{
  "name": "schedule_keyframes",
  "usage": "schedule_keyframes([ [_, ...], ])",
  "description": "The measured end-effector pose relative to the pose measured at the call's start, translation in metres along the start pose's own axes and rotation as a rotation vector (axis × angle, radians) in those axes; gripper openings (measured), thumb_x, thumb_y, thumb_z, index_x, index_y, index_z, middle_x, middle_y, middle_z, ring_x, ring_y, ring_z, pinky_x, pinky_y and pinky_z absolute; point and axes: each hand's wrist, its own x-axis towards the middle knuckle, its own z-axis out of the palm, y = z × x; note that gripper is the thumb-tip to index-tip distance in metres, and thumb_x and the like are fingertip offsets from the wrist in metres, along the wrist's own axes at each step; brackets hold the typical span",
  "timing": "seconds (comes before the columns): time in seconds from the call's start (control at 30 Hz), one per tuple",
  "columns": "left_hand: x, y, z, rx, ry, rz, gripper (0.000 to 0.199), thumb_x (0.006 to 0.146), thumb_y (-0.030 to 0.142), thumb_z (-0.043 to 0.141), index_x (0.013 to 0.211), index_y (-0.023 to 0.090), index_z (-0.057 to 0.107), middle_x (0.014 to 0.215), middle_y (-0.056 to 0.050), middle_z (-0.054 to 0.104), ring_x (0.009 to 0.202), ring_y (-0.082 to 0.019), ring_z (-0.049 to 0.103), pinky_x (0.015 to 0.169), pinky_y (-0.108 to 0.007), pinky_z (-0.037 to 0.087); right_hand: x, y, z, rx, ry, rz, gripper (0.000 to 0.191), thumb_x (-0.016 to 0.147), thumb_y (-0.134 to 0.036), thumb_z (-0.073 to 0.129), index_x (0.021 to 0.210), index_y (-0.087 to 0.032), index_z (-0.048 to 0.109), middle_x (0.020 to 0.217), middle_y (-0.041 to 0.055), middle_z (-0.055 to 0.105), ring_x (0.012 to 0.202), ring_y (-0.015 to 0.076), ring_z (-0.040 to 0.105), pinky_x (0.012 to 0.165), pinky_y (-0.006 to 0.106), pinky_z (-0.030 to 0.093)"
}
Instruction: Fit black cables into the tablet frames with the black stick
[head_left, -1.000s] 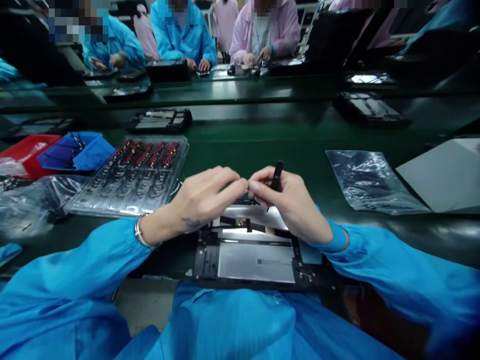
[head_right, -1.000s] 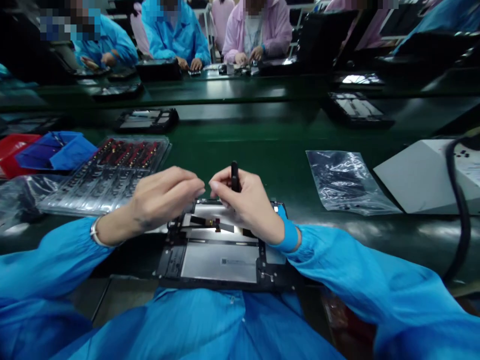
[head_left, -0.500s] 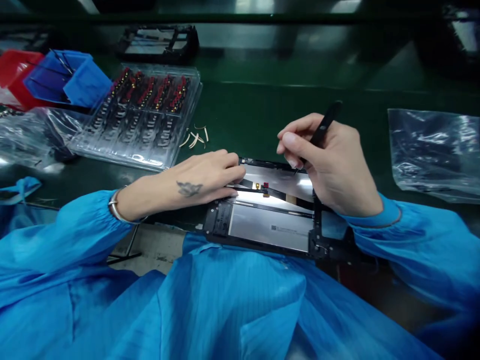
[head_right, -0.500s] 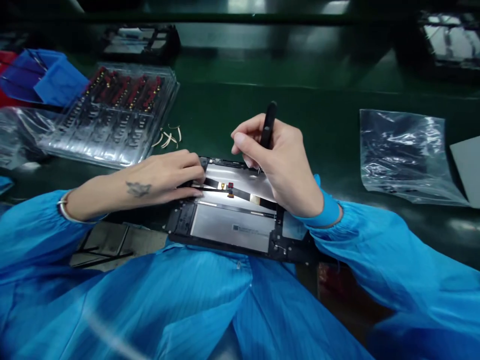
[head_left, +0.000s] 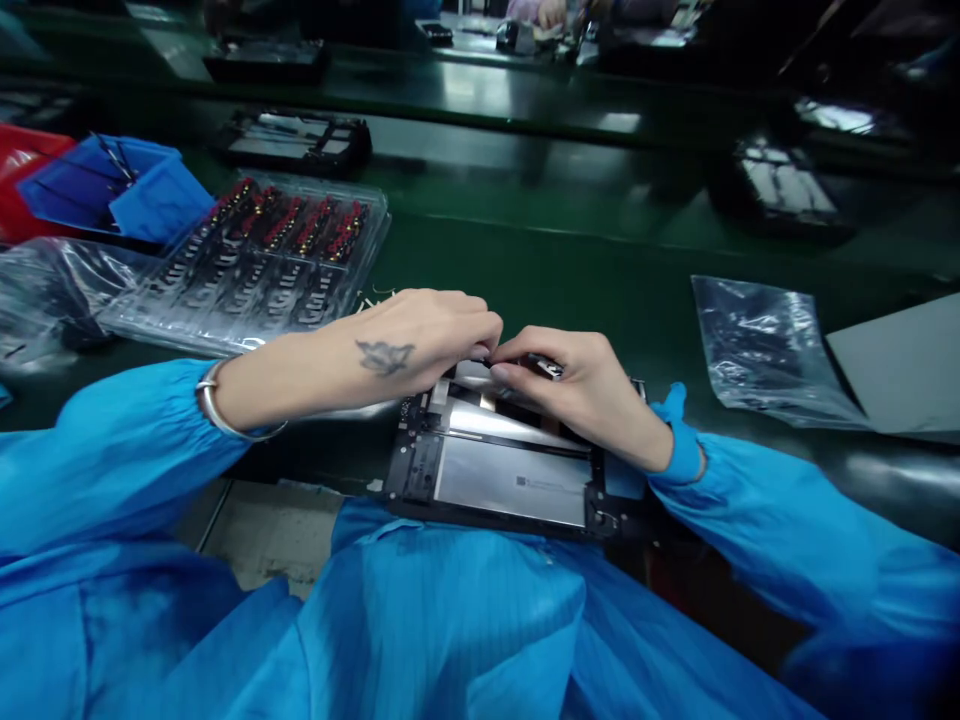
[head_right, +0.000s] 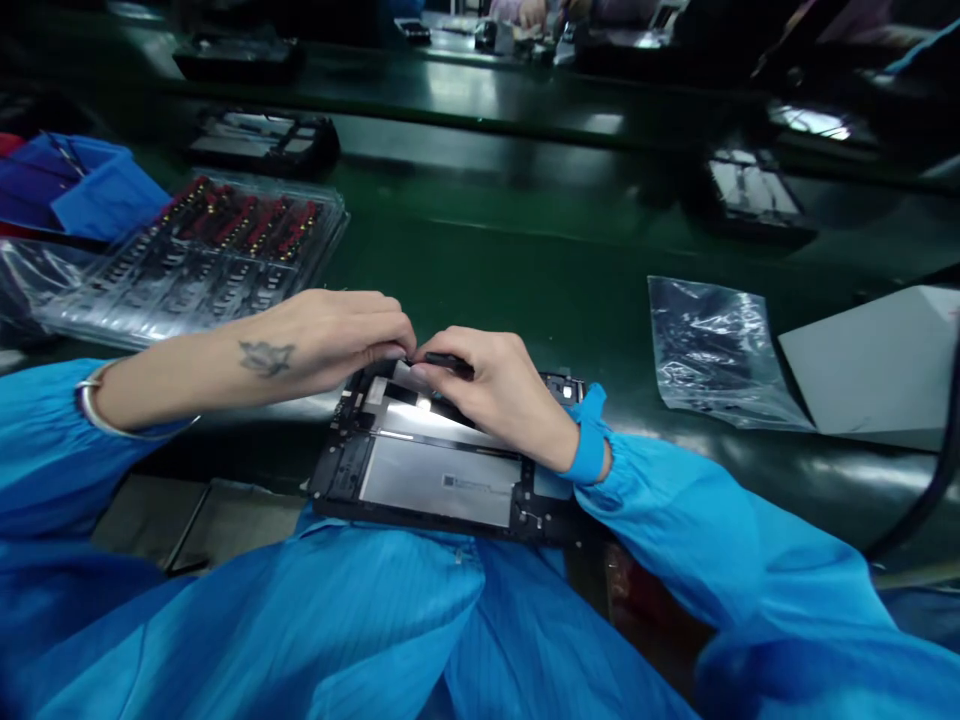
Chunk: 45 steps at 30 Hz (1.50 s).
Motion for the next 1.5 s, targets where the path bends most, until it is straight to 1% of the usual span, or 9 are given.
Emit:
schedule_keyframes([
  [0.13,0.014,0.001,-0.005,-0.031,0.063,0.013,0.01,0.102,0.02,0.043,0.1,0.02,0.053,0.085,-0.001,0.062,0.073,-0.014,0.058,0.064,-0.027,0.039,0.001,-0.002,-0.001,0.08,0.029,0.098,0.014,0.09,-0.026,0.067,0.085,-0.015,0.072,0.073,-0.0008,0.068,0.064,0.0106,0.057,0.059,0.026,0.038],
  [0.27,0.014,0.01,-0.002,0.348,0.318,0.047,0.014,0.102,0.02,0.045,0.103,0.021,0.059,0.107,-0.005,0.065,0.104,-0.024,0.059,0.083,-0.037,0.04,0.003,-0.006,0.0,0.279,0.121,0.189,0.016,0.087,-0.03,0.07,0.079,-0.015,0.07,0.072,0.0002,0.067,0.067,0.0133,0.06,0.062,0.026,0.043],
  [0.37,0.012,0.019,0.002,0.565,0.394,0.046,0.02,0.103,0.022,0.044,0.093,0.021,0.062,0.095,-0.004,0.066,0.092,-0.022,0.058,0.077,-0.038,0.037,0.002,-0.007,0.001,0.346,0.185,0.205,0.018,0.084,-0.033,0.072,0.078,-0.016,0.07,0.07,-0.0001,0.066,0.064,0.0136,0.059,0.06,0.027,0.045],
  [0.87,0.011,0.03,0.006,0.535,0.252,0.03,0.02,0.102,0.019,0.045,0.092,0.015,0.063,0.082,-0.005,0.063,0.078,-0.02,0.052,0.069,-0.034,0.037,-0.005,-0.003,0.005,-0.057,0.234,-0.096,0.011,0.093,-0.021,0.062,0.09,-0.019,0.072,0.086,0.002,0.073,0.076,0.0144,0.065,0.07,0.028,0.048],
  [1.07,-0.005,-0.026,-0.013,0.558,0.261,-0.239,0.016,0.097,0.018,0.05,0.088,0.016,0.063,0.083,-0.004,0.066,0.082,-0.02,0.055,0.072,-0.032,0.04,-0.003,-0.002,0.001,0.052,0.265,0.061,0.011,0.09,-0.028,0.067,0.084,-0.02,0.073,0.078,0.0017,0.071,0.071,0.0163,0.063,0.064,0.03,0.045],
  [1.2,-0.028,-0.068,-0.022,0.584,0.062,-0.374,0.02,0.097,0.017,0.048,0.093,0.013,0.067,0.085,-0.008,0.066,0.083,-0.021,0.057,0.075,-0.032,0.042,0.001,0.001,-0.001,0.165,0.246,0.151,0.016,0.087,-0.033,0.071,0.082,-0.019,0.074,0.072,0.0025,0.069,0.067,0.0169,0.063,0.059,0.03,0.044],
  [1.33,-0.04,-0.073,-0.022,0.544,-0.161,-0.402,0.033,0.088,0.002,0.043,0.108,0.01,0.069,0.095,-0.011,0.069,0.091,-0.024,0.059,0.079,-0.034,0.044,0.002,0.002,-0.001,0.236,0.251,0.206,0.017,0.085,-0.035,0.073,0.081,-0.019,0.075,0.072,0.0029,0.069,0.068,0.017,0.063,0.06,0.03,0.046],
  [1.4,-0.038,-0.063,-0.019,0.531,-0.129,-0.391,0.044,0.085,-0.001,0.043,0.12,0.01,0.066,0.108,-0.013,0.069,0.099,-0.025,0.059,0.085,-0.037,0.044,0.002,0.002,0.0,0.278,0.273,0.226,0.016,0.083,-0.035,0.075,0.081,-0.019,0.076,0.072,0.0028,0.069,0.068,0.0165,0.063,0.061,0.029,0.047],
  [1.5,-0.023,-0.042,-0.007,0.299,0.144,-0.362,0.035,0.095,0.011,0.047,0.123,0.014,0.068,0.113,-0.012,0.068,0.102,-0.024,0.06,0.089,-0.039,0.045,0.002,0.001,0.002,0.358,0.314,0.261,0.017,0.081,-0.035,0.077,0.081,-0.018,0.076,0.071,0.0023,0.069,0.065,0.0139,0.061,0.058,0.027,0.046],
])
